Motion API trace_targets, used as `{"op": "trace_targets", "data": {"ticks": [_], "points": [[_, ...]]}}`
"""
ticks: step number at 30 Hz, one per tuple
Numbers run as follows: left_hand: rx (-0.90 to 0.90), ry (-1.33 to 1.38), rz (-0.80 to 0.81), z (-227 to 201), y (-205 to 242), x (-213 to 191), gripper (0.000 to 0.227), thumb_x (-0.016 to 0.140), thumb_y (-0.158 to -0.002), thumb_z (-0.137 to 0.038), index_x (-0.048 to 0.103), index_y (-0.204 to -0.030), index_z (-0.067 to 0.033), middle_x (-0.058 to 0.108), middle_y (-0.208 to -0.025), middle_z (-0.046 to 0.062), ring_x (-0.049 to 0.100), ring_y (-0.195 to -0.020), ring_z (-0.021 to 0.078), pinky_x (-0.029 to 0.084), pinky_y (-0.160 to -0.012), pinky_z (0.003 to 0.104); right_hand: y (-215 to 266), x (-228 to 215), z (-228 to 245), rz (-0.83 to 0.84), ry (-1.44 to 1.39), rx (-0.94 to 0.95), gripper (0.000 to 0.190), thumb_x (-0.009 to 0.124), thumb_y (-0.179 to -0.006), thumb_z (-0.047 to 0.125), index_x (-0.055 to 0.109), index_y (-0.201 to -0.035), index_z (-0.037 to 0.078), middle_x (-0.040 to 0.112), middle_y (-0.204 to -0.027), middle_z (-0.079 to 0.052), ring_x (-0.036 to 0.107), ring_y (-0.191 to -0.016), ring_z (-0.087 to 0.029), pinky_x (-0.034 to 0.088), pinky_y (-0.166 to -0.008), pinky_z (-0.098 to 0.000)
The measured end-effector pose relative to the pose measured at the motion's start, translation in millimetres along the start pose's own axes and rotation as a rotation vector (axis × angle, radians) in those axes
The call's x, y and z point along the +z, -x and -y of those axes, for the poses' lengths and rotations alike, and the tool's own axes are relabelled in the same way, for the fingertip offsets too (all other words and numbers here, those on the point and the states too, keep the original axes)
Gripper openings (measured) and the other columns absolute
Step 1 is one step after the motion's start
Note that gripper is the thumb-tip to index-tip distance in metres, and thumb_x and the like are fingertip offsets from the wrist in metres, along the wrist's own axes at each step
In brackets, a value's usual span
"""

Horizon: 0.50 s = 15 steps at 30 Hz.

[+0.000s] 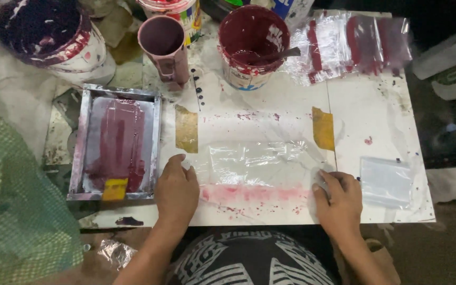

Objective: The person spreads red ink evenly across a screen printing frame using a yellow squeegee. They then place a clear plastic sheet over the inked area and smooth it down with their hands. Finally, they stir a container of red ink with a stick.

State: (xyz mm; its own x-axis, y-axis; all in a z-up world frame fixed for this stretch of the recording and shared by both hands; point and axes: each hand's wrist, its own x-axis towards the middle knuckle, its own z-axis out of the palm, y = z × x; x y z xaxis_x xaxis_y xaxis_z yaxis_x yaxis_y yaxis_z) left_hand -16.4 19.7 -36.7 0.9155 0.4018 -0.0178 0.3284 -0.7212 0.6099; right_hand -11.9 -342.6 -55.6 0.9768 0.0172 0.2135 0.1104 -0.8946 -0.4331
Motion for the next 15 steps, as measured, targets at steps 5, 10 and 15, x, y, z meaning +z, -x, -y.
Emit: {"op": "trace_targets", "data": {"ticks": [5,10,15], "points": [[0.171,-0.377,-0.124,21,7,26,0.037,0.064,-0.096,-0.042,0.062,-0.097,-0.0055,0.062,-0.093,0.011,0.062,-0.08,0.0331,0.052,-0.061,0.047,1,-1,1,0.03,-0.038,0.049,0.042,0.065,-0.093,0.024,0.071,-0.13,0.004,0.059,-0.124,-0.017,0.053,-0.119,-0.035,0.046,-0.104,-0.0465],[0.213,-0.366,-0.099,18,2,33,0.024,0.075,-0.09,-0.026,0.061,-0.085,-0.0071,0.066,-0.085,0.011,0.065,-0.08,0.0312,0.054,-0.063,0.044,0,-1,-1,0.047,-0.016,0.043,0.039,0.063,-0.094,0.02,0.072,-0.129,0.005,0.06,-0.122,-0.018,0.054,-0.117,-0.035,0.046,-0.103,-0.046],[0.192,-0.327,-0.131,7,3,27,0.028,0.07,-0.095,-0.03,0.059,-0.097,-0.0048,0.062,-0.089,0.011,0.063,-0.075,0.0305,0.052,-0.055,0.043,-2,0,-5,0.1,-0.028,0.114,0.042,0.06,-0.097,0.025,0.07,-0.134,0.011,0.059,-0.123,-0.015,0.057,-0.115,-0.032,0.048,-0.1,-0.0439]]}}
